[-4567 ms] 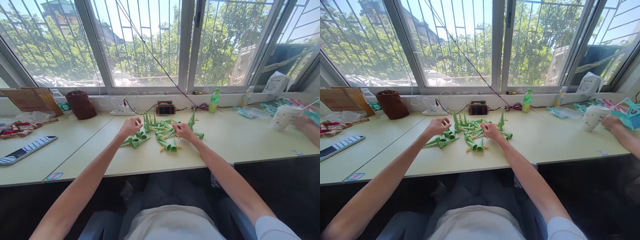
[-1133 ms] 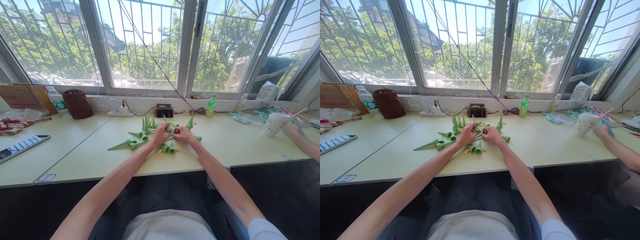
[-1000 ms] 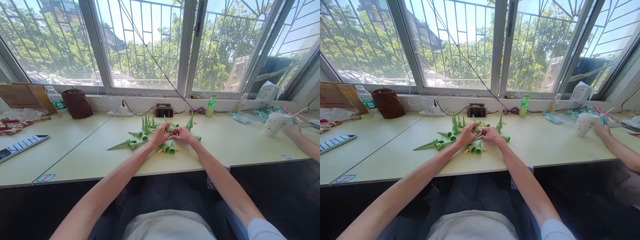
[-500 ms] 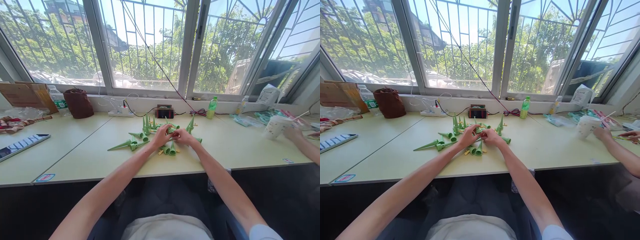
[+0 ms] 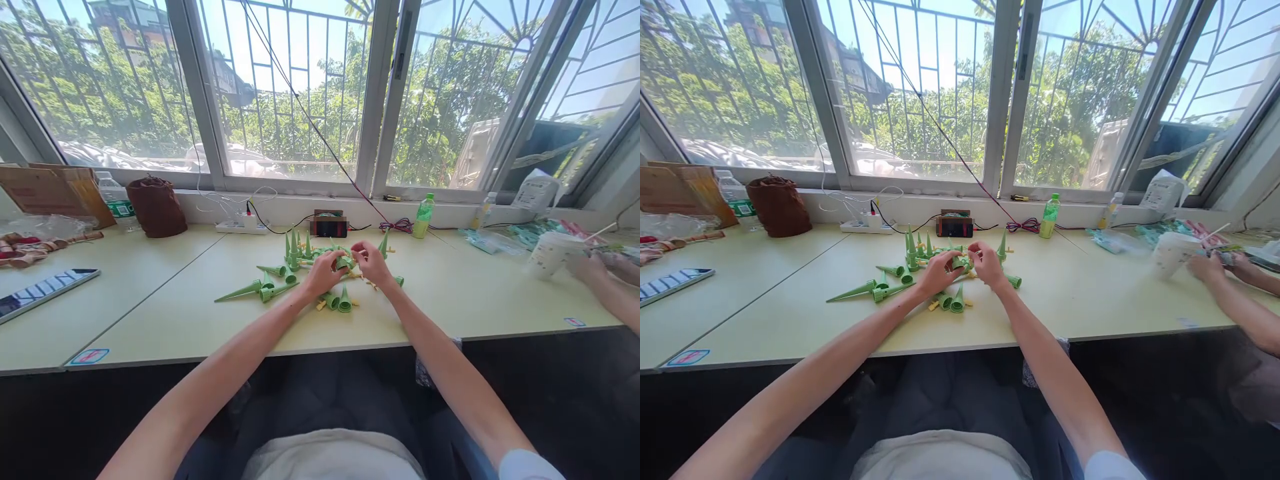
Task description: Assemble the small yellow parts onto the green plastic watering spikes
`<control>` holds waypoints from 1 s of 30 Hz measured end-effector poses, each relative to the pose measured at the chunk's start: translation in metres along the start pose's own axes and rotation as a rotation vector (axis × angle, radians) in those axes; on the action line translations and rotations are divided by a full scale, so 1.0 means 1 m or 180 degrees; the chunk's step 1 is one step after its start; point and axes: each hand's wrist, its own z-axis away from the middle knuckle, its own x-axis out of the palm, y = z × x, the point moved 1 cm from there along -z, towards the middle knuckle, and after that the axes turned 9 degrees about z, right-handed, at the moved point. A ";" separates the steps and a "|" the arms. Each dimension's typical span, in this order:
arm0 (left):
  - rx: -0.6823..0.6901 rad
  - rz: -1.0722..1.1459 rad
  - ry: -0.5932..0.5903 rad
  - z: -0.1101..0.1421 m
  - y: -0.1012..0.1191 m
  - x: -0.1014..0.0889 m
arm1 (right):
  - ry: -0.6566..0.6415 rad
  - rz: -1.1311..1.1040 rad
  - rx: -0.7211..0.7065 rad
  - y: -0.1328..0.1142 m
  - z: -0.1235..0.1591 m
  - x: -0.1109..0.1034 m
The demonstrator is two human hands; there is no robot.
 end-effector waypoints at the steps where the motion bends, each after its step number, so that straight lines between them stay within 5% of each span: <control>1: -0.0016 0.0005 -0.0022 0.000 0.000 0.000 | 0.0033 -0.0100 0.0010 0.000 0.000 0.000; 30: 0.0013 0.0034 -0.0251 0.002 0.001 0.001 | -0.0044 -0.0679 0.0028 -0.006 0.003 0.002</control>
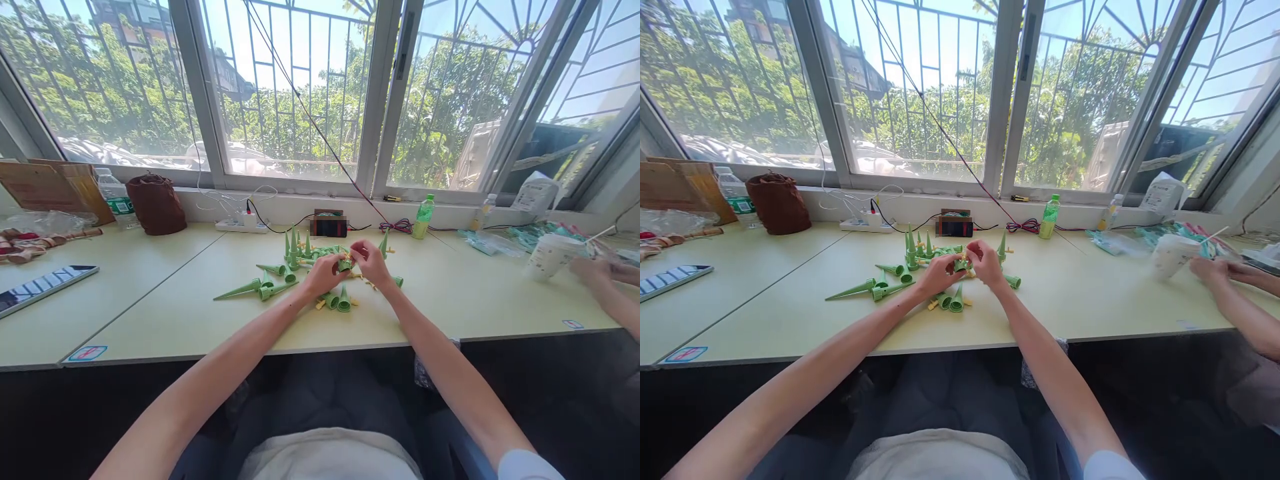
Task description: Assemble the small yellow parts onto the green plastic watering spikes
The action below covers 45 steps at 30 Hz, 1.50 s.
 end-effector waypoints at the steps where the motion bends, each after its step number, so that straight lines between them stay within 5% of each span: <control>1: -0.0016 -0.0008 0.0015 0.000 0.000 0.000 | -0.0022 -0.0029 -0.0007 0.000 0.000 0.000; 45: -0.0077 -0.0206 0.0395 -0.002 -0.001 -0.003 | -0.0277 0.0021 0.0082 -0.003 0.002 0.003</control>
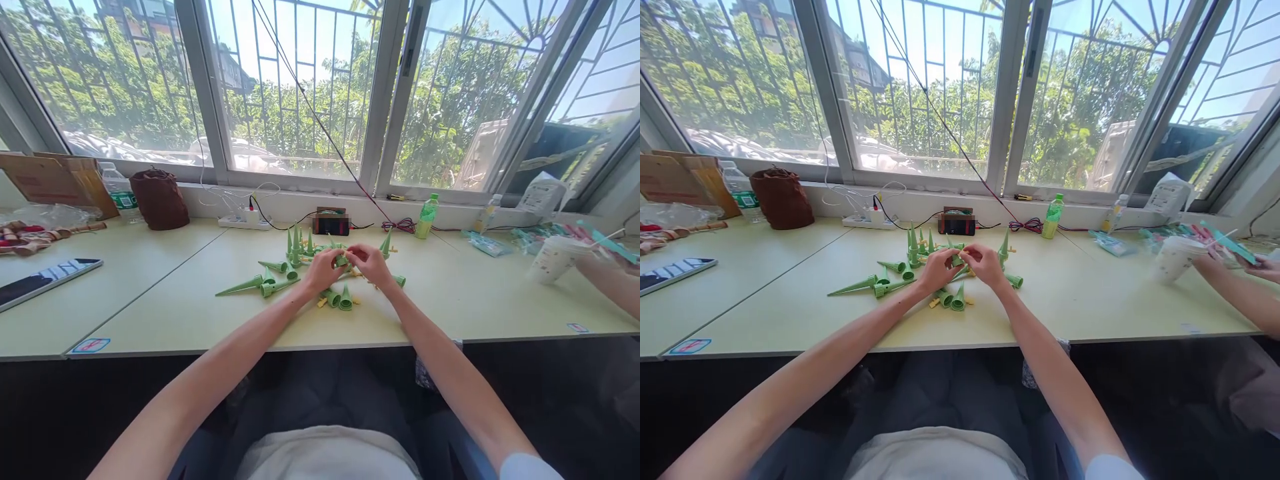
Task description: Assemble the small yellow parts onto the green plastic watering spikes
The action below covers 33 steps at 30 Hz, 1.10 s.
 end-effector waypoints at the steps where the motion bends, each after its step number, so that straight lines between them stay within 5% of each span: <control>1: -0.0001 0.0005 -0.0004 0.000 -0.001 0.000 | -0.0016 0.0000 0.0007 0.000 0.000 0.000; 33: 0.0087 0.0488 -0.0100 0.001 0.007 -0.001 | 0.0079 0.0893 0.0081 0.006 0.000 -0.002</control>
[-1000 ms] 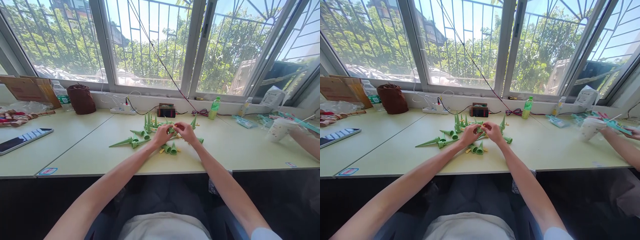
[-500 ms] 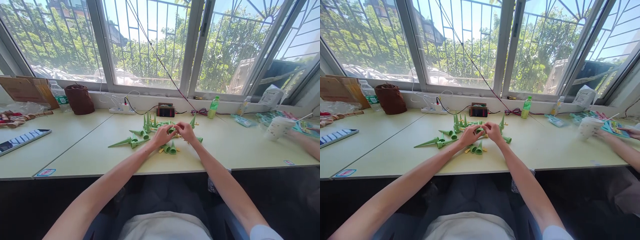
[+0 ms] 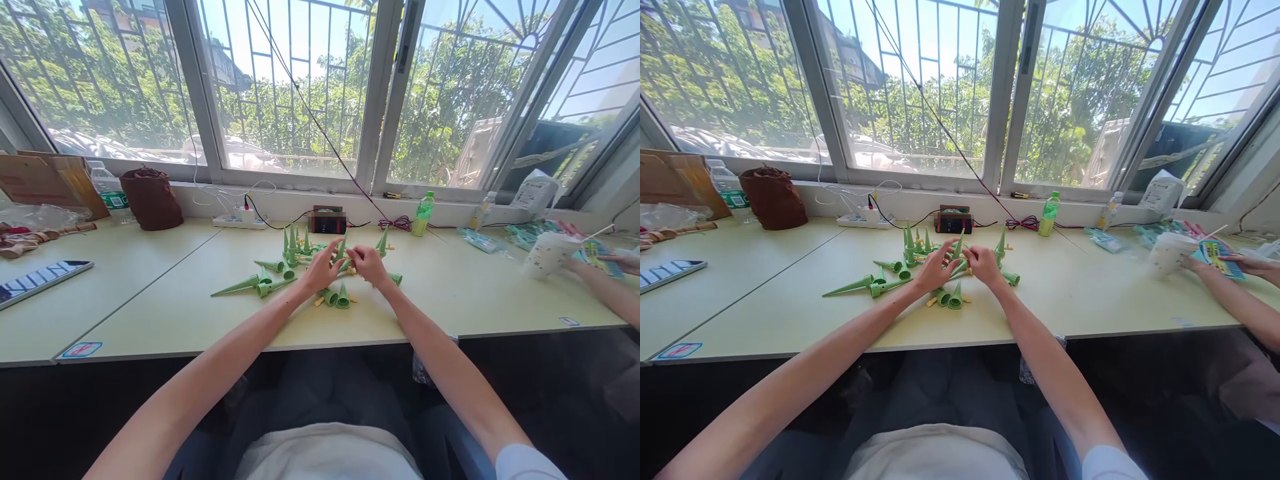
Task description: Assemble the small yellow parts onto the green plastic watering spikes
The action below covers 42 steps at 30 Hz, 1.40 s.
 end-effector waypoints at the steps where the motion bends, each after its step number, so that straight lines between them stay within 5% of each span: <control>1: -0.0040 0.0033 0.0014 0.000 -0.001 0.000 | 0.0008 0.0041 -0.0009 0.000 0.000 0.000; 18: 0.0238 -0.0089 0.0284 -0.003 -0.009 0.004 | -0.0010 0.0119 0.0087 -0.001 -0.001 0.000; 28: -0.0374 0.0032 0.0647 -0.006 0.002 -0.001 | 0.0458 -0.0225 0.0120 -0.004 0.001 -0.008; 33: -0.0924 0.0585 0.0301 -0.005 0.005 -0.003 | 0.0303 -0.0308 -0.0005 -0.005 0.002 -0.006; 42: -0.1050 0.1068 0.0077 -0.003 0.002 -0.002 | 0.0190 -0.0366 -0.0097 -0.010 0.003 -0.007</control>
